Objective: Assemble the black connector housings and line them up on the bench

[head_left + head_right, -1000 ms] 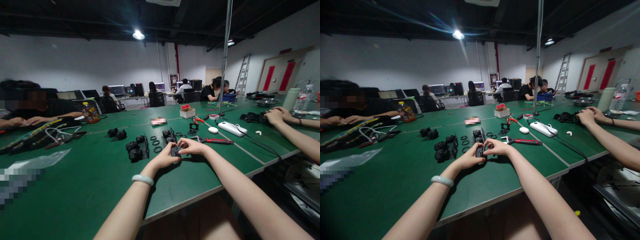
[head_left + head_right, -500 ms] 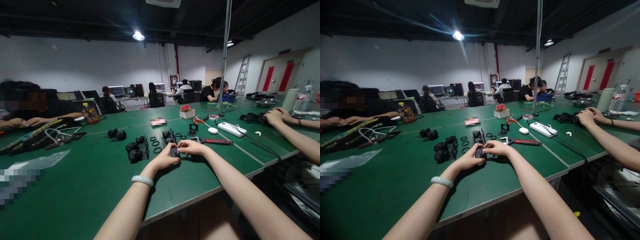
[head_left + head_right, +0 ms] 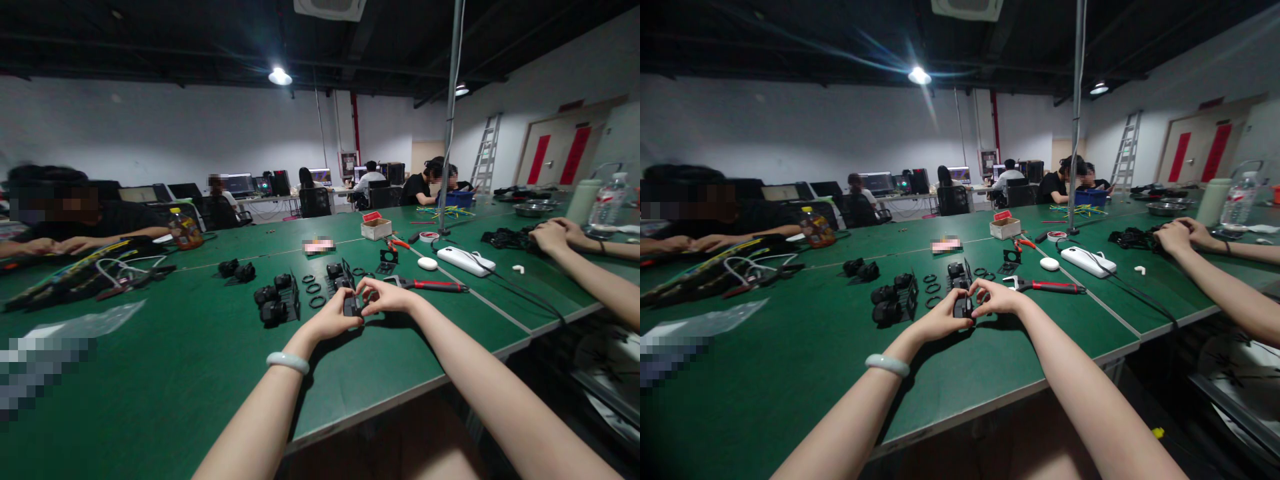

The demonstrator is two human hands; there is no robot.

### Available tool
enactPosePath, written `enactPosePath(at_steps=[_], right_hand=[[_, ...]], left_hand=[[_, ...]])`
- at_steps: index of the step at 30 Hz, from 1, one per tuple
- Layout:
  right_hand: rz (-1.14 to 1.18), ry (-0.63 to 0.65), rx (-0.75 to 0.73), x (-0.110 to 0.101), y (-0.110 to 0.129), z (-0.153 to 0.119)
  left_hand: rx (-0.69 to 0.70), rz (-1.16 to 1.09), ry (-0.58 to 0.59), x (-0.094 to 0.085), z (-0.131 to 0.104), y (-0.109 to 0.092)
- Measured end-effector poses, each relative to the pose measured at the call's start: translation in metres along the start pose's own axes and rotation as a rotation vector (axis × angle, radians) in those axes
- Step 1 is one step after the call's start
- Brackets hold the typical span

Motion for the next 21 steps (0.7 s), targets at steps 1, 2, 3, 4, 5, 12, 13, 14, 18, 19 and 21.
enactPosePath(at_steps=[1,2,3,4,5,12,13,14,18,19,21], right_hand=[[0.001,0.002,-0.006,0.0004,-0.0007,0.0004],[0.002,0.004,-0.012,0.0008,-0.0014,0.0007],[-0.001,0.004,-0.017,0.0011,-0.0019,0.0010],[-0.006,0.004,-0.020,0.0012,-0.0023,0.0011],[-0.012,0.004,-0.022,0.0012,-0.0025,0.0012],[-0.027,0.012,0.019,-0.0005,-0.0041,0.0015],[-0.027,0.014,0.027,-0.0008,-0.0048,0.0016],[-0.027,0.017,0.034,-0.0011,-0.0054,0.0018],[-0.042,0.025,0.044,-0.0022,-0.0077,0.0025],[-0.047,0.027,0.047,-0.0024,-0.0080,0.0027],[-0.056,0.026,0.056,-0.0031,-0.0084,0.0030]], left_hand=[[0.002,0.000,0.000,0.0000,-0.0003,0.0000],[0.005,0.002,-0.002,0.0000,-0.0006,0.0000],[0.010,0.008,-0.005,0.0000,-0.0009,0.0001],[0.014,0.016,-0.011,-0.0001,-0.0010,0.0001],[0.016,0.025,-0.013,-0.0001,-0.0010,0.0003],[0.020,0.038,-0.018,0.0002,0.0006,0.0026],[0.018,0.034,-0.017,0.0002,0.0007,0.0027],[0.017,0.031,-0.015,0.0001,0.0007,0.0026],[0.016,0.030,-0.015,-0.0006,0.0003,0.0002],[0.014,0.033,-0.017,-0.0009,0.0003,-0.0005],[0.010,0.038,-0.020,-0.0012,0.0005,-0.0014]])
Point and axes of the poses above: each hand's wrist, its own z-axis towards the middle knuckle, its own x-axis out of the palm, y = z × x, the point moved 2 cm from there along z, towards the middle knuckle, and after that the axes turned 7 degrees about z, right-handed, at the moved point
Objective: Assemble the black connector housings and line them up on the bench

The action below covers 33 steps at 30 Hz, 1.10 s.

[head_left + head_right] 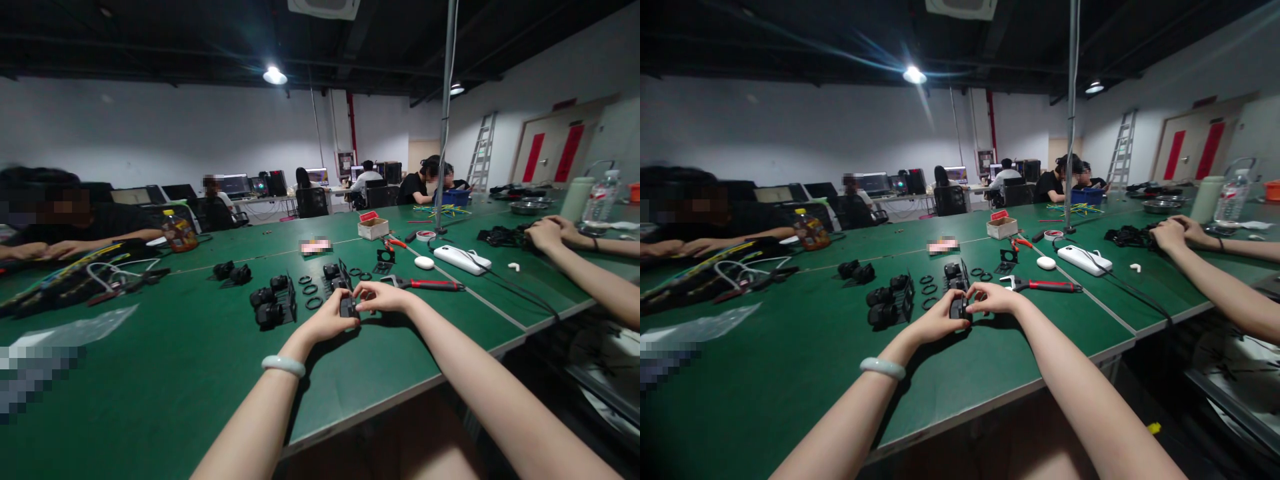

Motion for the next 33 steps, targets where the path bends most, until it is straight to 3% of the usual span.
enactPosePath(at_steps=[24,29,33], right_hand=[[-0.046,-0.038,0.033,0.0011,-0.0019,0.0023],[0.029,-0.076,0.064,-0.0005,-0.0044,0.0043],[0.108,-0.037,0.007,-0.0005,0.0030,0.0013]], left_hand=[[-0.046,0.035,0.000,0.0004,-0.0005,-0.0002],[-0.023,-0.013,0.010,-0.0006,0.0001,-0.0032],[-0.027,-0.047,0.012,-0.0006,0.0011,-0.0029]])
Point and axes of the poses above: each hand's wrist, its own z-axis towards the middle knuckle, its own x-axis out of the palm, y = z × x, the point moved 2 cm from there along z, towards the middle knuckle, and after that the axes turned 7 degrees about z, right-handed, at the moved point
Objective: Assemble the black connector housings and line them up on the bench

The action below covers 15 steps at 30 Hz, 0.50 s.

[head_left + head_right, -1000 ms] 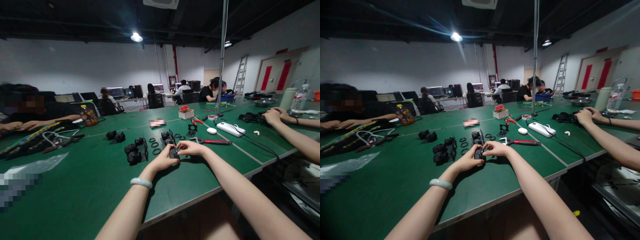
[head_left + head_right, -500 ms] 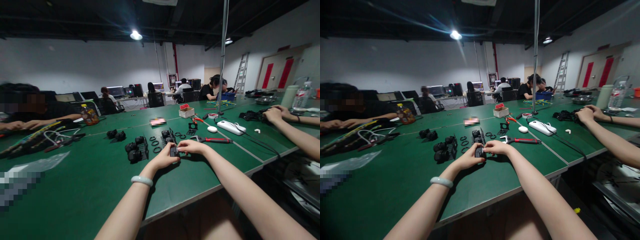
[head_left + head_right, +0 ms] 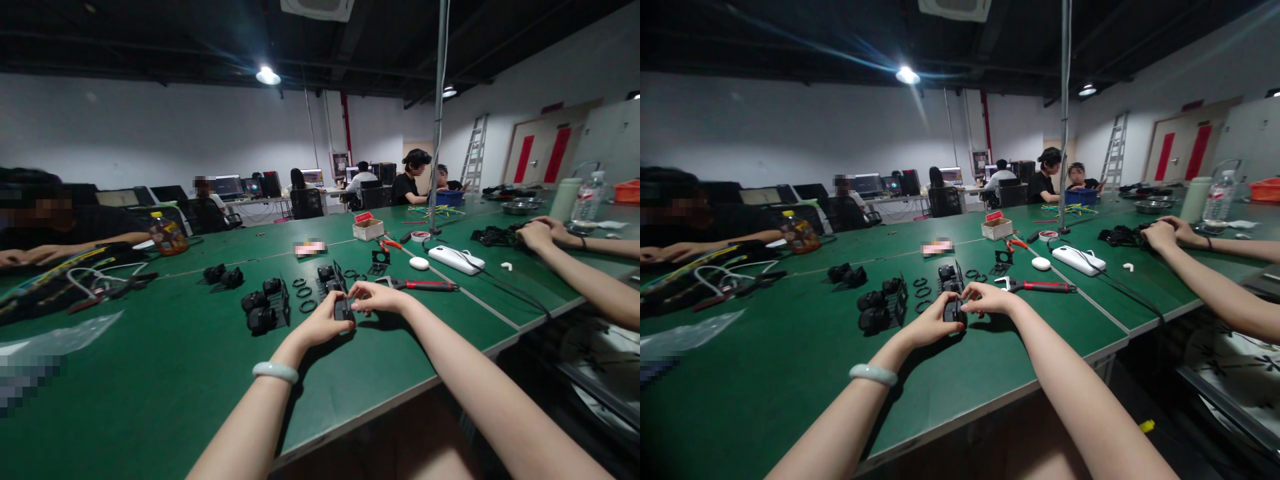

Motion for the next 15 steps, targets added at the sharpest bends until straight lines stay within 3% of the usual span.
enactPosePath(at_steps=[8,15], right_hand=[[-0.069,0.028,-0.098,0.0038,0.0077,-0.0022],[-0.081,0.033,-0.089,0.0041,0.0052,-0.0021]], left_hand=[[0.016,-0.023,0.011,0.0005,-0.0006,-0.0020],[-0.014,0.024,-0.009,0.0015,-0.0005,-0.0002]])
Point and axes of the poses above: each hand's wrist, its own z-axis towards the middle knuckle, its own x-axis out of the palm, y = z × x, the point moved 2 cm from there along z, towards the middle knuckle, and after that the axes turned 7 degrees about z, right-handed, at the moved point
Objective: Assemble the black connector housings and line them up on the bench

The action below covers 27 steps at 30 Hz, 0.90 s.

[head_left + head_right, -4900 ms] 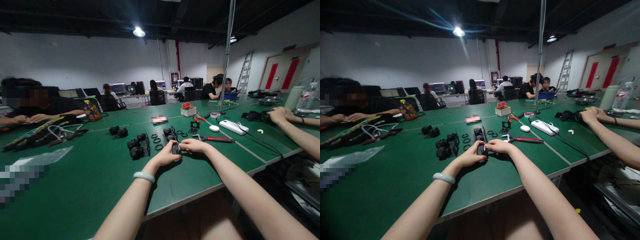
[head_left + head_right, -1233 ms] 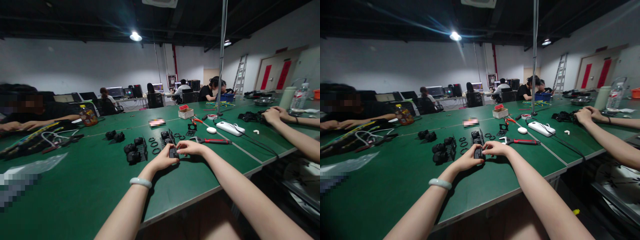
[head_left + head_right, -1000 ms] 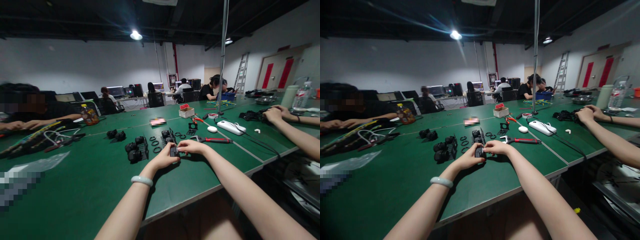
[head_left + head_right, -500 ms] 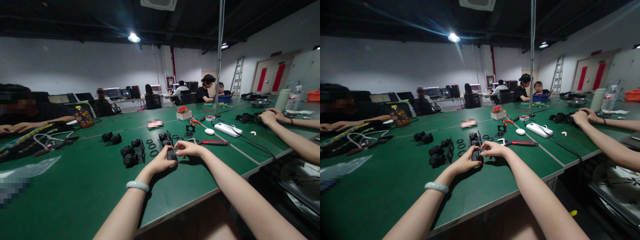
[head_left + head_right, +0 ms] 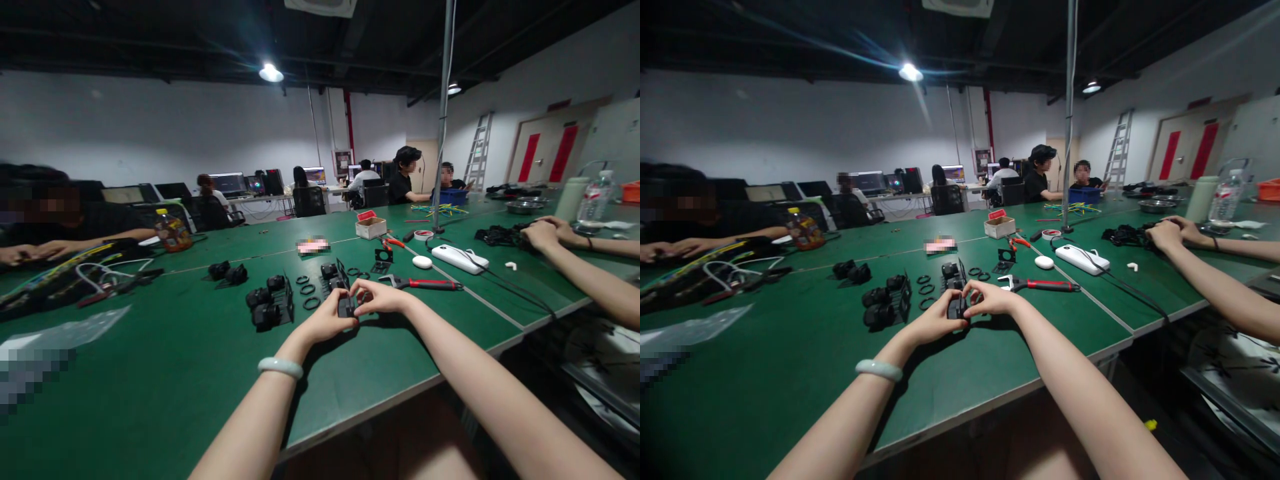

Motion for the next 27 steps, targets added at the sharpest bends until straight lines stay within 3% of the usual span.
enactPosePath(at_steps=[27], right_hand=[[-0.095,-0.007,0.103,0.0023,-0.0041,-0.0006]], left_hand=[[0.026,0.027,-0.005,0.0004,-0.0025,0.0051]])
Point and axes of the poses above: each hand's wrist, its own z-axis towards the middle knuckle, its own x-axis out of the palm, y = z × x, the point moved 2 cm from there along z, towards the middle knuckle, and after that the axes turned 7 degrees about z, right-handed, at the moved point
